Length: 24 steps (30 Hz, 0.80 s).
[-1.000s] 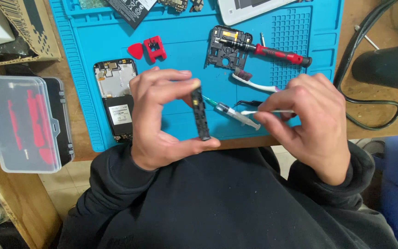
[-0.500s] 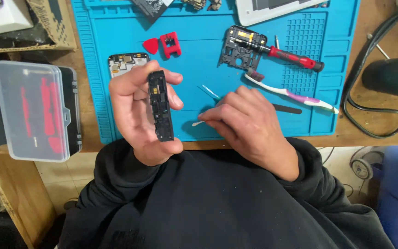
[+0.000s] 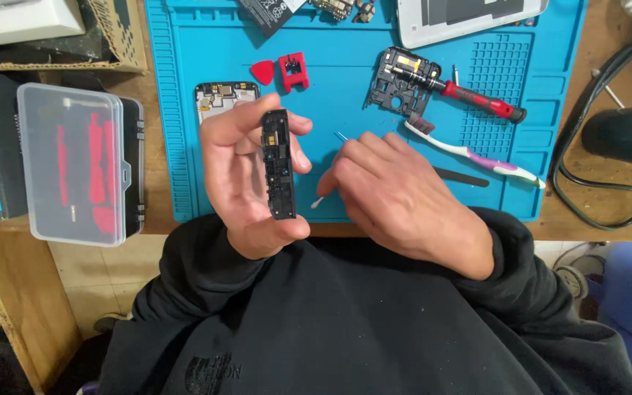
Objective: Cleaning a mobile phone motherboard and frame using a toothbrush and cotton swab, then applying liquid from a syringe.
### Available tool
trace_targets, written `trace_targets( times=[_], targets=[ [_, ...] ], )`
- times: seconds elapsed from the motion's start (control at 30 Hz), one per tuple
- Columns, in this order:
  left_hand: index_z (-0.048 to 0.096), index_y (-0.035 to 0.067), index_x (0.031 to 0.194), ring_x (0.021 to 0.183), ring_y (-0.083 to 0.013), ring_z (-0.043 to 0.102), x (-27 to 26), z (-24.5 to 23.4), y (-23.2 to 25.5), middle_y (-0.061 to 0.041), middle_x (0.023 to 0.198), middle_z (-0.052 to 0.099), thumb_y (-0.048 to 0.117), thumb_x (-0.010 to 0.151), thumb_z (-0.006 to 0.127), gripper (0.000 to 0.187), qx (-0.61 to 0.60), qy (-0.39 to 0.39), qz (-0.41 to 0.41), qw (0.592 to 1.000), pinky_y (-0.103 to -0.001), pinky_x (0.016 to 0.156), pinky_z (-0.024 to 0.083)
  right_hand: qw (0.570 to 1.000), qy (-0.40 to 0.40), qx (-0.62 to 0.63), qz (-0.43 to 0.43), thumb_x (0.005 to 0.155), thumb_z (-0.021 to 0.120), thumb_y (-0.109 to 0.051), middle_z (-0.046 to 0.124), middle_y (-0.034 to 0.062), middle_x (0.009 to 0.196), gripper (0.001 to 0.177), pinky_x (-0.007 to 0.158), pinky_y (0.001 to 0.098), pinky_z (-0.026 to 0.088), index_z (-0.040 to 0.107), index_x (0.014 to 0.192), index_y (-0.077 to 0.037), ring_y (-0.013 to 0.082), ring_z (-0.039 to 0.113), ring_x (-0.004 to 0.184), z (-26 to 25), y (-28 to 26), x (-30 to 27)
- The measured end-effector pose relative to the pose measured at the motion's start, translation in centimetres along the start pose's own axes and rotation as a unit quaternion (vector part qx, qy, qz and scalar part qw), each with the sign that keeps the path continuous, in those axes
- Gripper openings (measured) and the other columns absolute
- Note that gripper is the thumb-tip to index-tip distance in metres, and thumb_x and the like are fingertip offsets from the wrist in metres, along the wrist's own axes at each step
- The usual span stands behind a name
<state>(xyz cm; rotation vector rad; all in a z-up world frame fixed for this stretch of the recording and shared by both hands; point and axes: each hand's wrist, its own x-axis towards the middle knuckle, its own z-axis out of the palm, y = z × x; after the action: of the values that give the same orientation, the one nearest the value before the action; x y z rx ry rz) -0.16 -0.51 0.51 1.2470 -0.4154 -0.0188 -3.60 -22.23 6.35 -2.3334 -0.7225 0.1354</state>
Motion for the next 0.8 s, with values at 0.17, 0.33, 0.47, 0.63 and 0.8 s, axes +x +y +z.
trace_targets(
  times=[0.17,0.33,0.47,0.63,0.8],
  targets=[
    [0.048,0.005,0.168,0.123,-0.0241,0.075,-0.1,-0.1,0.3,-0.012,0.116,0.069,0.066,0.094,0.09,0.104,-0.004,-0.009,-0.013,1.0,-0.04,0.118,0.062,0.999,-0.023,-0.036,-0.012,0.103,0.065,0.0,0.058,0.0074,0.104,0.017,0.075,0.0481,0.034,0.065,0.11,-0.016,0.034,0.053,0.092,1.1,0.5,0.7],
    [0.047,0.003,0.168,0.123,-0.0235,0.074,-0.1,-0.2,0.2,-0.019,0.132,0.067,0.063,0.093,0.093,0.106,-0.025,-0.014,-0.023,0.999,-0.035,0.107,0.062,0.994,-0.009,-0.105,-0.023,0.117,0.065,-0.014,0.054,0.0063,0.1,0.017,0.072,0.0477,0.034,0.061,0.101,-0.019,0.032,0.049,0.088,2.3,0.4,0.9],
    [0.048,0.003,0.167,0.12,-0.0249,0.075,0.0,-0.3,0.3,-0.017,0.136,0.064,0.066,0.093,0.09,0.105,0.008,-0.021,-0.027,0.999,-0.038,0.109,0.063,0.987,-0.022,-0.159,-0.027,0.115,0.069,-0.015,0.051,0.0068,0.099,0.017,0.07,0.0475,0.033,0.058,0.102,-0.017,0.0315,0.047,0.087,2.5,0.3,0.9],
    [0.047,0.002,0.167,0.116,-0.0228,0.074,-0.1,-0.1,0.2,-0.019,0.138,0.065,0.064,0.092,0.091,0.107,0.0,-0.016,-0.033,0.999,-0.036,0.113,0.059,0.983,-0.015,-0.178,-0.035,0.112,0.073,-0.023,0.056,0.007,0.103,0.014,0.071,0.0476,0.038,0.061,0.104,-0.019,0.0331,0.054,0.092,2.2,0.2,0.8],
    [0.047,0.005,0.17,0.127,-0.0252,0.075,-0.2,-0.5,-0.1,-0.011,0.118,0.071,0.063,0.097,0.091,0.103,-0.033,-0.039,-0.01,0.999,-0.041,0.12,0.06,0.994,0.029,-0.098,-0.024,0.12,0.066,-0.011,0.073,0.0067,0.143,0.008,0.085,0.0463,0.042,0.064,0.117,-0.018,0.0342,0.066,0.12,-0.7,-1.1,-0.4]
  ],
)
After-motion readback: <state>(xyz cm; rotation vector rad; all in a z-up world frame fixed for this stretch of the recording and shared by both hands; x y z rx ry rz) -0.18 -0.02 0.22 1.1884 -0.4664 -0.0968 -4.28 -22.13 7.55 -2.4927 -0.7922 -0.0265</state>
